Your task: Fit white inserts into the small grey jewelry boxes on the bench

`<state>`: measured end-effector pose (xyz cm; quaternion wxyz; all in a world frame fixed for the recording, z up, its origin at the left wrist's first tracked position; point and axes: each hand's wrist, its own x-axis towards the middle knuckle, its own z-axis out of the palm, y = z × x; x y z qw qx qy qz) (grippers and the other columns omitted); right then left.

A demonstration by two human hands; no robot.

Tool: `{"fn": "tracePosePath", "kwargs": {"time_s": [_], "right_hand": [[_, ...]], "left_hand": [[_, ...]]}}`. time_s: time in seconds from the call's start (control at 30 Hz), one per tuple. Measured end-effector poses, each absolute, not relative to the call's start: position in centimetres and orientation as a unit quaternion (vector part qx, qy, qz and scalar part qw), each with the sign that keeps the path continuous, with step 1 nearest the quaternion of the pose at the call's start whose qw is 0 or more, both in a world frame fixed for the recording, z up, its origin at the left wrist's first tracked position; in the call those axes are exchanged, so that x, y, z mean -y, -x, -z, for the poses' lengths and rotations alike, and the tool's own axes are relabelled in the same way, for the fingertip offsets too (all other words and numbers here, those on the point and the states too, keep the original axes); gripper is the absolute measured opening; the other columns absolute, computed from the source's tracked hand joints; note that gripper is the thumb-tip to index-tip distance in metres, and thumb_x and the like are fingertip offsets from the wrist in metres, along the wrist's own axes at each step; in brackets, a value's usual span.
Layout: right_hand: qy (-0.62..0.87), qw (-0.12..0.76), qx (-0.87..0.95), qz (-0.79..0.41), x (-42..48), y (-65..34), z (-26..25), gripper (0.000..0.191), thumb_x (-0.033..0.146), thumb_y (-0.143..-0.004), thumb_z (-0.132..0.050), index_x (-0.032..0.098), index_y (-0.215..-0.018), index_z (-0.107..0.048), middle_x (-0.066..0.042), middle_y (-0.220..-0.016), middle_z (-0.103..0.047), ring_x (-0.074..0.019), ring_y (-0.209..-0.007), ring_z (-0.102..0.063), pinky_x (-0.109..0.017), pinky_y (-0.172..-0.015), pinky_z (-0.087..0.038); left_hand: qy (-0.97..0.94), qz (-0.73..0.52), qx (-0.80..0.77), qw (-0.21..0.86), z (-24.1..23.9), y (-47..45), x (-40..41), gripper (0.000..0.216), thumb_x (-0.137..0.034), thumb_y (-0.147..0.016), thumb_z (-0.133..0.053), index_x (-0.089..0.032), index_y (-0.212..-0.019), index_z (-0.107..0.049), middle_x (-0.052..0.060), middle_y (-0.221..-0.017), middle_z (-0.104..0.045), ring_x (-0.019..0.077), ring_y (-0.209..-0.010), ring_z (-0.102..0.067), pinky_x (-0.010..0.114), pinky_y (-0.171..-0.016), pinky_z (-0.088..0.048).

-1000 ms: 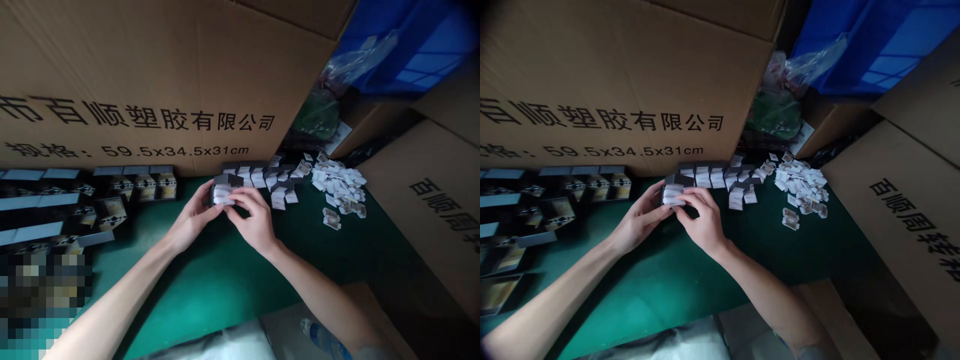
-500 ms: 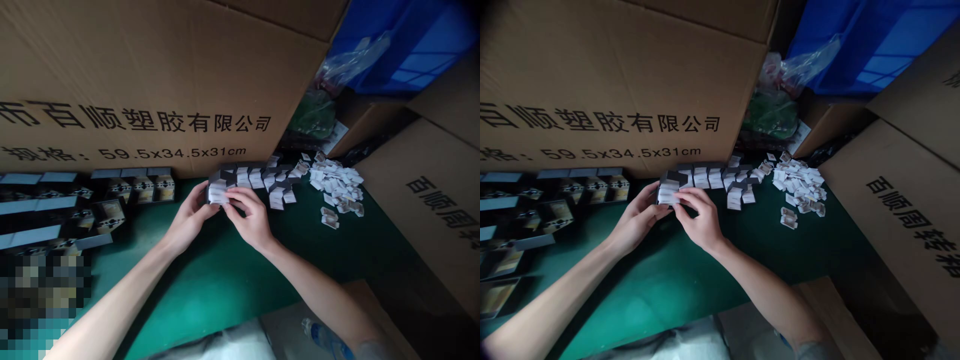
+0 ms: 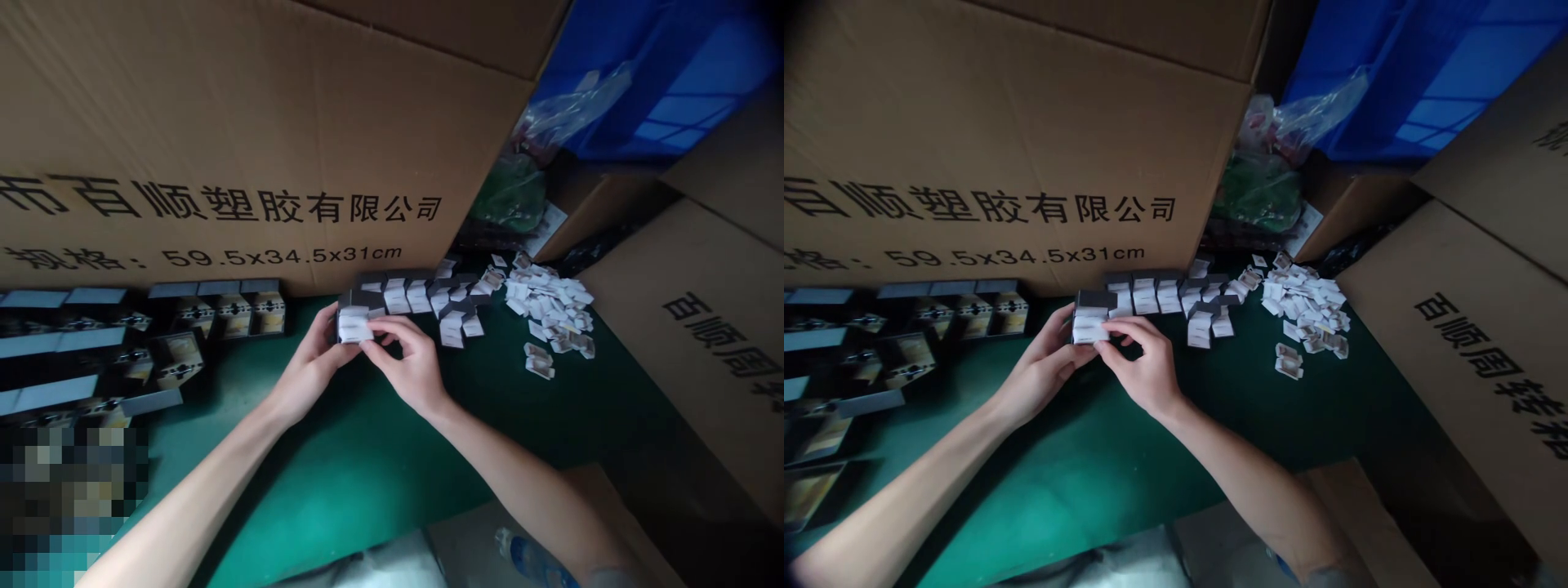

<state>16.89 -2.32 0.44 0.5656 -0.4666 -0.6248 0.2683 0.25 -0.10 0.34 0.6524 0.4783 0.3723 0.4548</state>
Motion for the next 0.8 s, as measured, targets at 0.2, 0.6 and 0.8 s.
{"fn": "tracePosePath", "kwargs": {"time_s": [0.2, 0.6, 0.8], "right_hand": [[0.474, 0.576, 0.557, -0.366, 2.1, -16.63, -0.33, 0.03, 0.027, -0.081, -0.079, 0.023, -0.11, -0.07, -0.006, -0.109, -0.076, -0.0203, -0.1, -0.072, -0.036, -0.089, -0.061], [0.475, 0.587, 0.445, -0.482, 1.41, -17.07, -0.15, 0.035, 0.039, -0.077, -0.083, 0.018, -0.101, -0.069, -0.01, -0.104, -0.077, -0.025, -0.101, -0.074, -0.045, -0.098, -0.062], [0.485, 0.598, 0.422, -0.479, 1.45, -16.9, -0.18, 0.037, 0.039, -0.073, -0.086, 0.018, -0.098, -0.07, -0.009, -0.1, -0.077, -0.0246, -0.1, -0.074, -0.043, -0.096, -0.061]], "left_hand": [[-0.47, -0.448, -0.374, 0.662, 0.13, -0.33, 0.09, 0.063, -0.032, -0.087, -0.072, -0.038, -0.145, -0.046, 0.003, -0.142, -0.062, 0.0271, -0.133, -0.056, 0.043, -0.11, -0.05], [-0.574, -0.428, -0.393, 0.577, -0.47, -0.97, 0.46, 0.066, -0.033, -0.086, -0.072, -0.029, -0.145, -0.042, 0.008, -0.14, -0.06, 0.0267, -0.126, -0.058, 0.036, -0.102, -0.051], [-0.583, -0.433, -0.404, 0.556, 0.34, -1.2, 0.33, 0.064, -0.033, -0.086, -0.072, -0.025, -0.143, -0.043, 0.009, -0.134, -0.063, 0.0246, -0.113, -0.064, 0.033, -0.09, -0.054]]}}
